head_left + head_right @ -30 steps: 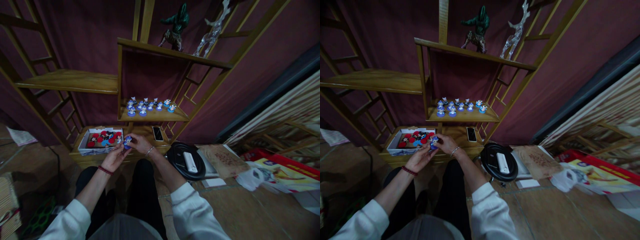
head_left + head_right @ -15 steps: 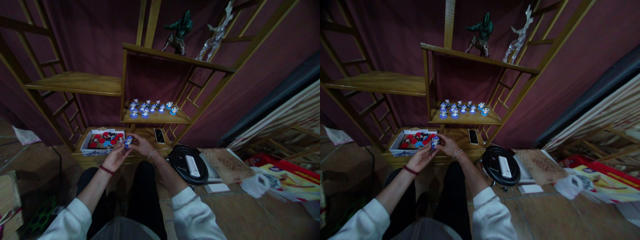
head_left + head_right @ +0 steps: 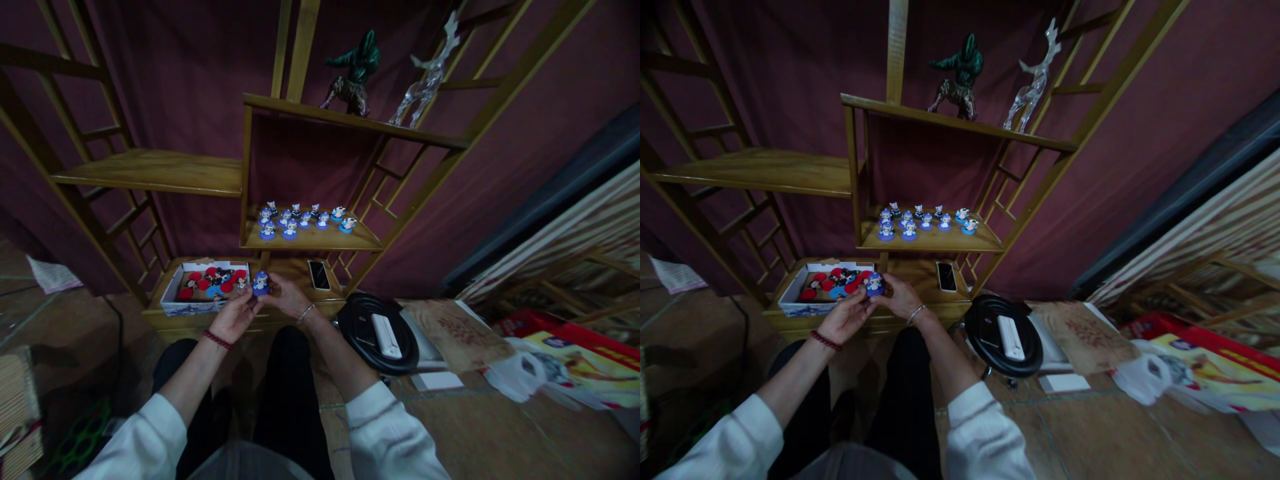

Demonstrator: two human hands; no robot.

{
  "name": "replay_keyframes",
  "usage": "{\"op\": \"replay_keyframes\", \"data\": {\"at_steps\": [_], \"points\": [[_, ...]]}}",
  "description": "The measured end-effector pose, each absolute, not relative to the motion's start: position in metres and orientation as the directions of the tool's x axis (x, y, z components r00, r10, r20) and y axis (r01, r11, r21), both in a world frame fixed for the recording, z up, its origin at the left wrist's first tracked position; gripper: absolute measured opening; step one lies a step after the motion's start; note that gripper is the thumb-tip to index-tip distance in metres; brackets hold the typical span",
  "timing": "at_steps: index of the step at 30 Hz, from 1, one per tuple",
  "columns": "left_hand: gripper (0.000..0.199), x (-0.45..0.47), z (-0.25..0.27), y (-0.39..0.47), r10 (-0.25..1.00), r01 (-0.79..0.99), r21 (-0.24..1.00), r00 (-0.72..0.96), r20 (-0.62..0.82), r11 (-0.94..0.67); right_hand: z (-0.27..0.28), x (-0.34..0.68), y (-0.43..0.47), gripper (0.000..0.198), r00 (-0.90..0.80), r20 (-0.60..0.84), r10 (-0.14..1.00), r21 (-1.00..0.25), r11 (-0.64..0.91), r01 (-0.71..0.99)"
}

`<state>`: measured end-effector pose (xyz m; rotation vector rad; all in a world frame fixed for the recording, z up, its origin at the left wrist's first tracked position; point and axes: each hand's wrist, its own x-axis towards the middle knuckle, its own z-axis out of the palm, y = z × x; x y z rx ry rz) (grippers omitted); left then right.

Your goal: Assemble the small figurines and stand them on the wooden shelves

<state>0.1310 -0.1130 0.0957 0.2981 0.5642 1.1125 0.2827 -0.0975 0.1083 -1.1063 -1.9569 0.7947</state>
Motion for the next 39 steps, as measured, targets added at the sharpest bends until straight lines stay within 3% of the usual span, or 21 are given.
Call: {"op": "replay_keyframes", "data": {"at_steps": [6,20,30,39], "points": [[0.009,0.138,0.092,-0.110,0.902,-0.736,0.522,0.343,-0.263,0.432,0.108,0.288,-0.101,0.039,-0.309,0.323,0.894,-0.792,0.435,0.428],[0.011,0.160,0.101,-0.104,0.907,-0.694,0.585,0.284,-0.312,0.419,0.101,0.303,-0.101,0.048,-0.144,0.337,0.931,-0.829,0.365,0.422],[0.016,0.179,0.108,-0.099,0.914,-0.660,0.635,0.243,-0.326,0.402,0.100,0.323,-0.097,0.052,-0.140,0.371,0.918,-0.831,0.395,0.391],[0.009,0.187,0.119,-0.097,0.914,-0.583,0.704,0.276,-0.297,0.405,0.111,0.334,-0.098,0.051,-0.123,0.363,0.924,-0.818,0.379,0.432]]}}
